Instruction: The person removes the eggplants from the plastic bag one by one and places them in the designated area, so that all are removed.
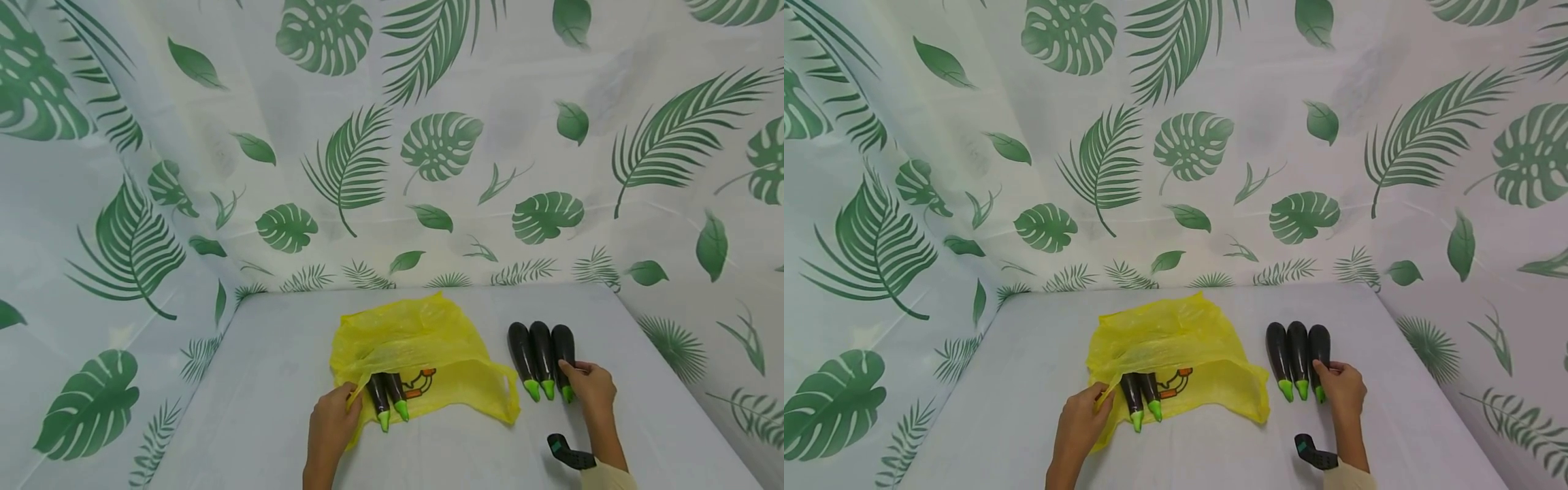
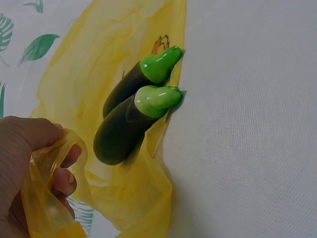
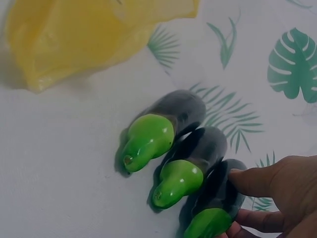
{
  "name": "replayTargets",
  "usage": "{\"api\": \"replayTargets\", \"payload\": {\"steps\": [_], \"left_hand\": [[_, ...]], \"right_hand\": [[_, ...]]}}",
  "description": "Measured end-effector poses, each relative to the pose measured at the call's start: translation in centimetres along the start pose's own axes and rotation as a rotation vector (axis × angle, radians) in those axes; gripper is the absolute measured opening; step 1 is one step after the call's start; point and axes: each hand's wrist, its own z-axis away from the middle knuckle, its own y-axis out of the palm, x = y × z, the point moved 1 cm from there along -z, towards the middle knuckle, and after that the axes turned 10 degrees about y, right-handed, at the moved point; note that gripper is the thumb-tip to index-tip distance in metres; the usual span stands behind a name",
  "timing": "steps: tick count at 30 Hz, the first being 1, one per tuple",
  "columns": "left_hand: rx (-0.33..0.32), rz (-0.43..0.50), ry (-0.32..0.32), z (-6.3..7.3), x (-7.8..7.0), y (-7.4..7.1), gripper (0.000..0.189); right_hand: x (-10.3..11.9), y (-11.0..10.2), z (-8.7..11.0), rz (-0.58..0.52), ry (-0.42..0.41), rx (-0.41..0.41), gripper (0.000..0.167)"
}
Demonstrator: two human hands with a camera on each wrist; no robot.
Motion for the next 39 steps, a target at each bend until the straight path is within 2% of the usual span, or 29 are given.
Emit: {"api": "replayTargets", "payload": {"steps": [19,31,39], "left_hand": [[0.010,0.003,0.010,-0.23,-0.12,-0.21,0.012],[-0.012,-0.004,0.021,0.07,-0.14,0.01,0.012],[-0.001,0.004,0.014,0.10,-0.13,0.01,0.012]], "right_hand": [[-0.42,0.21,0.16,0.010,-0.058,-0.030,0.065],[-0.42,0.04,0.49,0.024,-0.020,0.003,0.068],[-0.54,0.11,0.56,0.018,-0.009,0.022,0.070]]}}
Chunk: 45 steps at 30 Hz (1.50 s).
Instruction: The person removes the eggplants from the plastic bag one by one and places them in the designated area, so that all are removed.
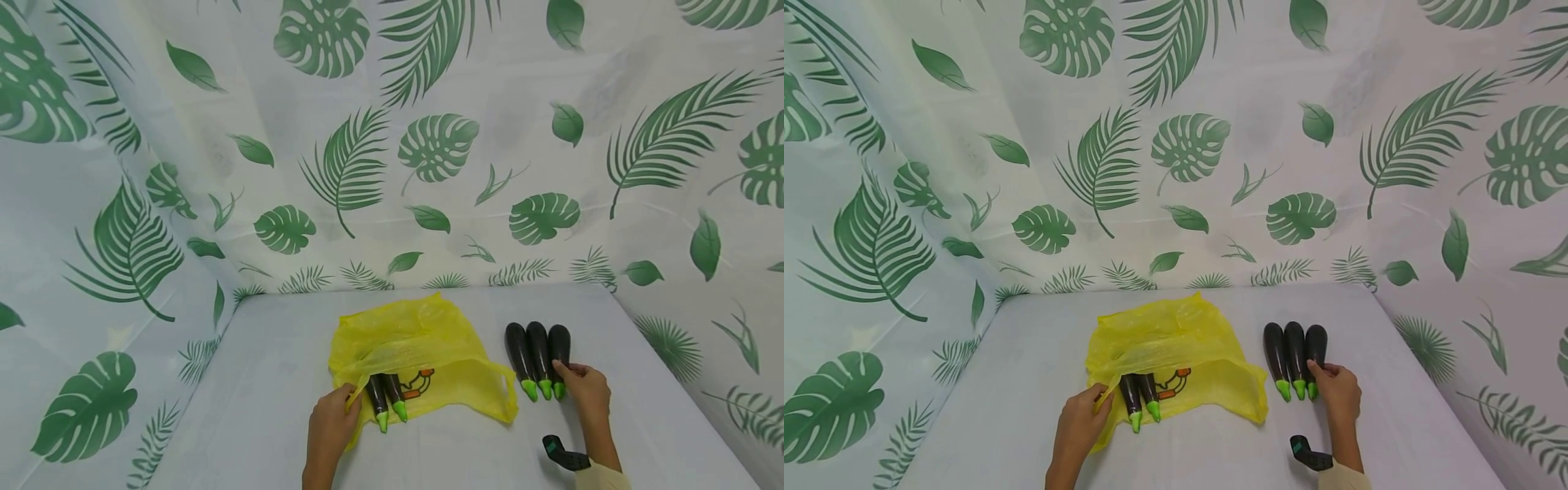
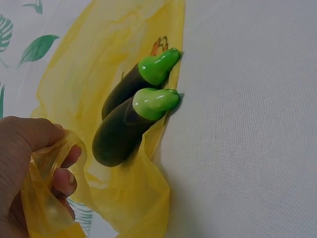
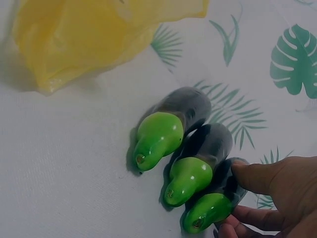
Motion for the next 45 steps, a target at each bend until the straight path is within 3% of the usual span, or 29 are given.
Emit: {"api": "replayTargets", "payload": {"steps": [30,45], "left_hand": [[0.011,0.002,-0.022,0.54,-0.16,-0.18,0.013],[0.011,-0.005,-0.010,-0.05,-0.03,-0.38,0.012]], "right_hand": [[-0.53,-0.06,0.46,0.003,0.013,0.011,0.078],[-0.51,-0.20,0.08,-0.130,0.017,-0.111,0.064]]}}
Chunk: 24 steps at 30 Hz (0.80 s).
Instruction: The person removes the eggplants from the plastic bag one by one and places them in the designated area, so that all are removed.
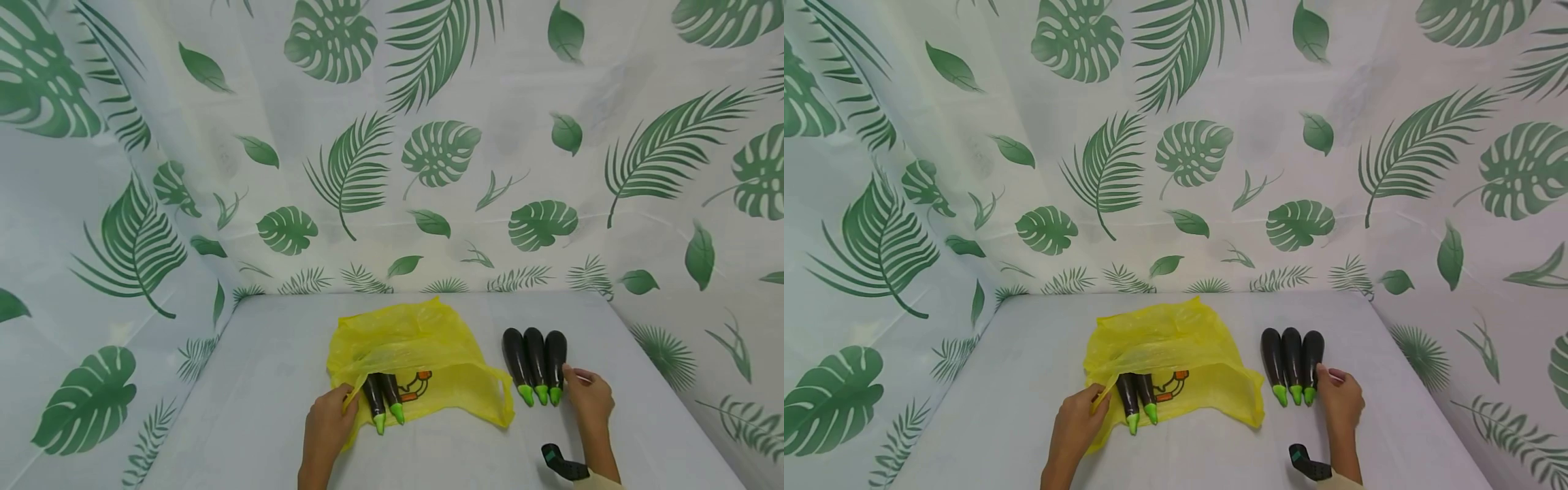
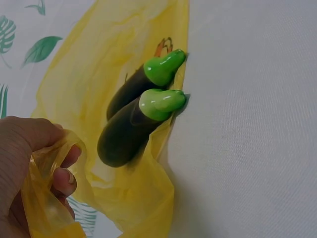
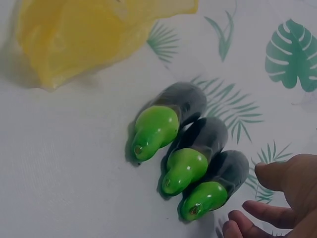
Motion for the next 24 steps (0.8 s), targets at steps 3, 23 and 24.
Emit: {"api": "replayTargets", "payload": {"steps": [3,23,24], "left_hand": [[-0.008,-0.001,0.010,0.0,0.0,-0.1,0.012],[-0.017,-0.022,0.014,0.0,-0.2,-0.1,0.013],[-0.015,-0.024,0.011,0.0,-0.2,-0.1,0.013]], "right_hand": [[0.1,-0.2,0.3,-0.008,-0.020,-0.030,0.059],[5.1,1.1,6.3,-0.285,-0.518,0.037,0.028],[5.4,1.2,6.7,-0.281,-0.549,0.077,0.026]]}}
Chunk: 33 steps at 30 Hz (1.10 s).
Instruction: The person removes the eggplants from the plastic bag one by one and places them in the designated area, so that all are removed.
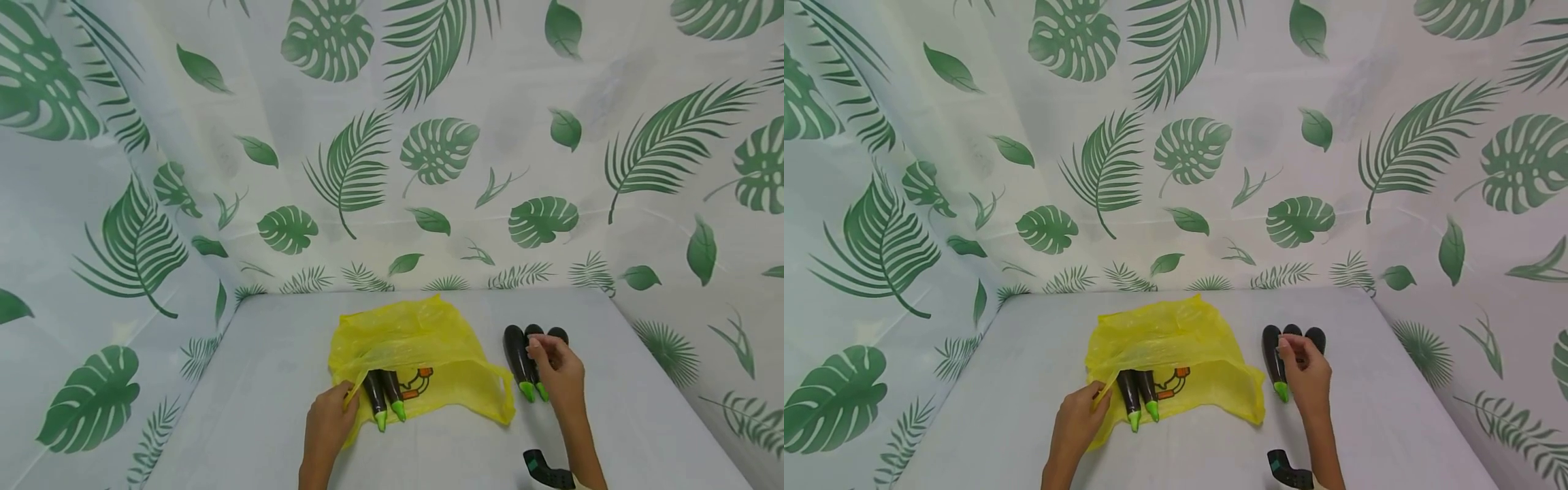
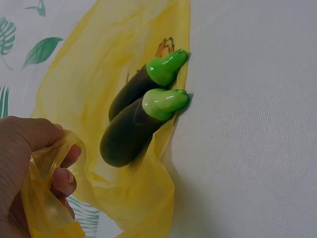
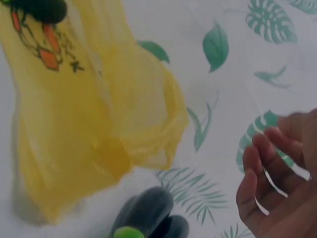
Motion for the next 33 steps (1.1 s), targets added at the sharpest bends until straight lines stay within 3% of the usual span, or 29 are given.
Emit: {"api": "replayTargets", "payload": {"steps": [4,9,14,20,26,33], "left_hand": [[-0.007,-0.006,0.005,0.1,0.0,0.0,0.013],[-0.016,-0.005,0.016,0.1,0.2,-0.1,0.013],[-0.019,0.007,0.022,0.2,0.3,0.0,0.012],[-0.020,0.007,0.030,0.1,0.3,0.0,0.012],[-0.006,0.012,0.020,0.1,0.2,-0.1,0.012],[-0.003,0.020,0.012,0.1,0.2,0.0,0.012]], "right_hand": [[2.1,0.7,1.1,-0.004,-0.088,0.204,0.020],[1.9,1.8,1.5,-0.088,-0.171,0.450,0.017],[2.2,2.6,2.3,-0.100,-0.194,0.741,0.020],[2.5,4.1,3.5,-0.060,-0.139,1.037,0.024],[2.1,6.3,4.8,0.022,-0.104,1.182,0.027],[1.6,8.7,6.0,0.037,-0.002,1.195,0.040]]}}
